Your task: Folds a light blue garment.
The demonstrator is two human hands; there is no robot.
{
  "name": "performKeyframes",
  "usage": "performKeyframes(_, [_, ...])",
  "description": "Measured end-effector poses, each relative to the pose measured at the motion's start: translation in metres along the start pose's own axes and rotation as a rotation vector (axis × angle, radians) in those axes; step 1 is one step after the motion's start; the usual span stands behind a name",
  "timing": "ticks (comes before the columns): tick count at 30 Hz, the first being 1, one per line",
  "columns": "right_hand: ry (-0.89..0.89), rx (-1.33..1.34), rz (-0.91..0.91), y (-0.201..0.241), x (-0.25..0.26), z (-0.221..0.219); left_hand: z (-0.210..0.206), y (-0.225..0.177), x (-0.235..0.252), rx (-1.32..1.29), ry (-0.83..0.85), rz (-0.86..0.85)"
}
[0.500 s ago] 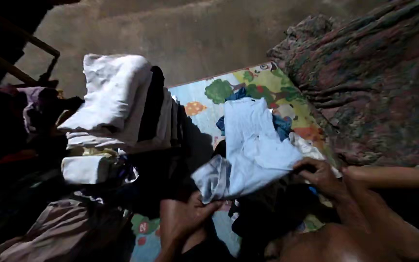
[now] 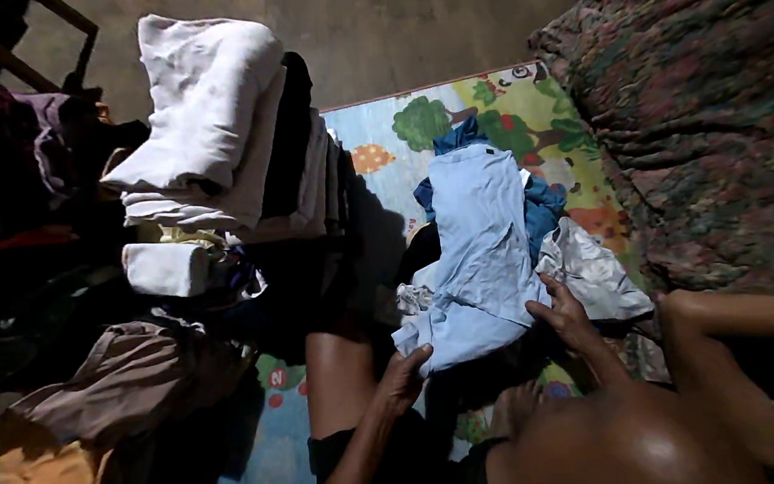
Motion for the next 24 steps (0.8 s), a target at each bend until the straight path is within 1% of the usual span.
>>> performKeyframes(1, [-0.001, 0.023, 0.0, -0.002, -0.001, 0.0, 0.0, -0.011, -0.007, 0.113, -0.015, -0.088])
performKeyframes(3, [0.015, 0.042, 0.005, -0.004, -0.006, 0.002, -0.003, -0.033, -0.028, 0.427, 0.023, -0.245])
performKeyframes(4, [0.028, 0.041, 0.008, -0.006, -0.008, 0.002, -0.007, -0.042, -0.042, 0.638, 0.092, -0.318])
performKeyframes(5, [0.043, 0.026, 0.003, -0.007, -0.012, 0.002, -0.015, -0.048, -0.056, 0.828, 0.192, -0.435])
performKeyframes(7, [0.083, -0.062, -0.043, -0.01, -0.017, 0.001, -0.029, -0.041, -0.068, 1.111, 0.415, -0.738])
performKeyframes(8, [0.105, -0.11, -0.082, -0.013, -0.018, -0.001, -0.029, -0.027, -0.064, 1.209, 0.51, -0.832])
performKeyframes(9, [0.121, -0.151, -0.116, -0.014, -0.019, -0.004, -0.026, -0.011, -0.056, 1.3, 0.579, -0.866])
performKeyframes(10, [0.137, -0.179, -0.135, -0.016, -0.018, -0.006, -0.023, 0.002, -0.047, 1.386, 0.623, -0.854])
performKeyframes(11, [0.152, -0.195, -0.138, -0.018, -0.017, -0.008, -0.022, 0.011, -0.039, 1.448, 0.651, -0.803])
performKeyframes(13, [0.176, -0.185, -0.126, -0.02, -0.015, -0.009, -0.025, 0.019, -0.025, 1.525, 0.639, -0.683])
performKeyframes(14, [0.186, -0.18, -0.112, -0.019, -0.013, -0.01, -0.028, 0.019, -0.02, 1.552, 0.622, -0.594])
performKeyframes(15, [0.2, -0.177, -0.115, -0.016, -0.013, -0.011, -0.03, 0.02, -0.016, 1.572, 0.617, -0.456])
performKeyframes(17, [0.227, -0.202, -0.134, -0.007, -0.011, -0.013, -0.035, 0.019, -0.014, 1.578, 0.618, -0.094])
performKeyframes(18, [0.22, -0.23, -0.133, -0.004, -0.01, -0.012, -0.04, 0.016, -0.016, 1.561, 0.59, 0.017])
performKeyframes(19, [0.197, -0.264, -0.134, -0.002, -0.007, -0.01, -0.047, 0.012, -0.017, 1.528, 0.542, 0.038])
performKeyframes(20, [0.165, -0.309, -0.139, 0.0, -0.005, -0.009, -0.056, 0.007, -0.018, 1.485, 0.469, -0.031])
performKeyframes(23, [0.067, -0.52, -0.119, 0.012, -0.001, -0.009, -0.083, -0.002, -0.014, 1.414, 0.184, -0.374])
performKeyframes(24, [0.023, -0.616, -0.095, 0.02, -0.002, -0.01, -0.091, -0.001, -0.01, 1.414, 0.113, -0.442])
Point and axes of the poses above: each hand's wrist, its own x-axis towards the middle knuckle, its own z-axis out of the back of the hand, y = z × x, the point moved 9 cm from there along x, towards the middle knuckle, and after that the axes turned 5 degrees about y, right-handed, at the moved point
